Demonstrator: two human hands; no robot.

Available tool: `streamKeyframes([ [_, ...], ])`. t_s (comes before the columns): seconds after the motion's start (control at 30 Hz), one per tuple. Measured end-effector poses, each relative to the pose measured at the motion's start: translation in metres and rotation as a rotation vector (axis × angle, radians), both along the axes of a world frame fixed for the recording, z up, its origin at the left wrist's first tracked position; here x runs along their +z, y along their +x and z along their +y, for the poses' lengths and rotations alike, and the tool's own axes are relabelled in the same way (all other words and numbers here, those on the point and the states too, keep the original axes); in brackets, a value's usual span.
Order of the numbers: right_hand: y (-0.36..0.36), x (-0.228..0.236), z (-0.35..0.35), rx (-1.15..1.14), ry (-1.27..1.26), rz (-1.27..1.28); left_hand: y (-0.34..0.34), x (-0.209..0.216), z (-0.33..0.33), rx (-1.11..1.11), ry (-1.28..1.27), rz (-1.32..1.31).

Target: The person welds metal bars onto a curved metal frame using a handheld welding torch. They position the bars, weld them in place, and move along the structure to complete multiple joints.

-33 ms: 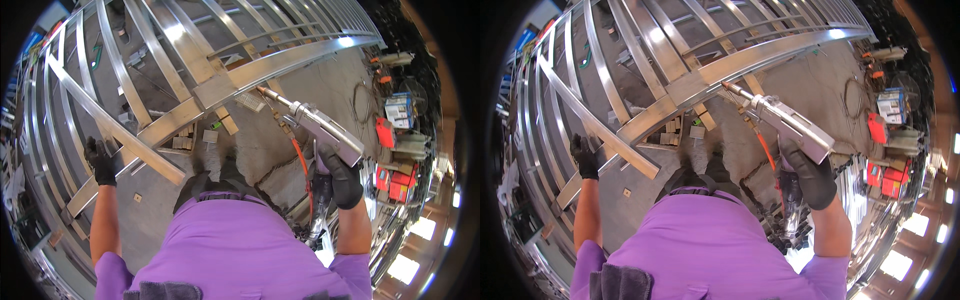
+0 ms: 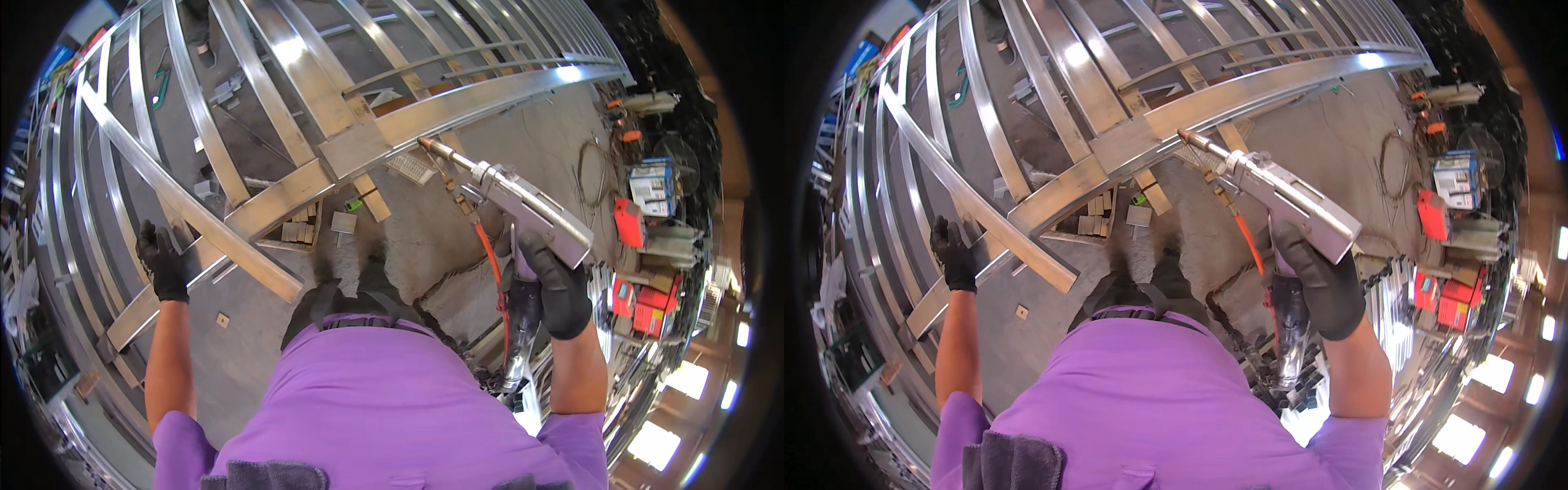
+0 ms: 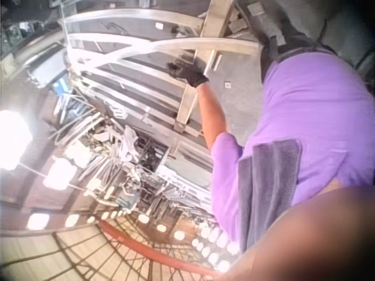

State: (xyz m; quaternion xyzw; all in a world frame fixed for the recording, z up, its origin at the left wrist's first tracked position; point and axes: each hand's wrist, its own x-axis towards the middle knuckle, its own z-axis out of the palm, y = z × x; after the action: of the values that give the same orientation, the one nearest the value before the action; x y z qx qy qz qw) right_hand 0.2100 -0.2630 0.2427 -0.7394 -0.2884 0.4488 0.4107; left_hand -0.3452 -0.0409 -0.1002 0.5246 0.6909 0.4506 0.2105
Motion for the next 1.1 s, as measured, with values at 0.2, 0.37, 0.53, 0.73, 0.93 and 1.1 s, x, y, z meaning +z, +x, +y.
streamKeyframes([
  [0.2,0.029,-0.021,0.055,0.162,-0.010,0.004,0.000,0.002,-0.008,0.013,-0.004,0.138],
  [0.37,0.052,-0.039,0.077,0.240,-0.068,0.096,0.009,0.016,-0.010,0.037,-0.025,0.311],
  [0.53,0.062,-0.056,0.087,0.257,-0.047,0.083,0.014,0.025,-0.010,0.032,-0.048,0.405],
  [0.73,0.068,-0.061,0.094,0.254,-0.076,0.144,0.015,0.025,-0.010,0.049,-0.062,0.415],
  [0.93,0.069,-0.064,0.098,0.286,-0.053,0.117,0.016,0.025,-0.010,0.059,-0.066,0.445],
  [1.1,0.071,-0.066,0.098,0.303,-0.051,0.103,0.020,0.028,-0.010,0.064,-0.062,0.445],
])
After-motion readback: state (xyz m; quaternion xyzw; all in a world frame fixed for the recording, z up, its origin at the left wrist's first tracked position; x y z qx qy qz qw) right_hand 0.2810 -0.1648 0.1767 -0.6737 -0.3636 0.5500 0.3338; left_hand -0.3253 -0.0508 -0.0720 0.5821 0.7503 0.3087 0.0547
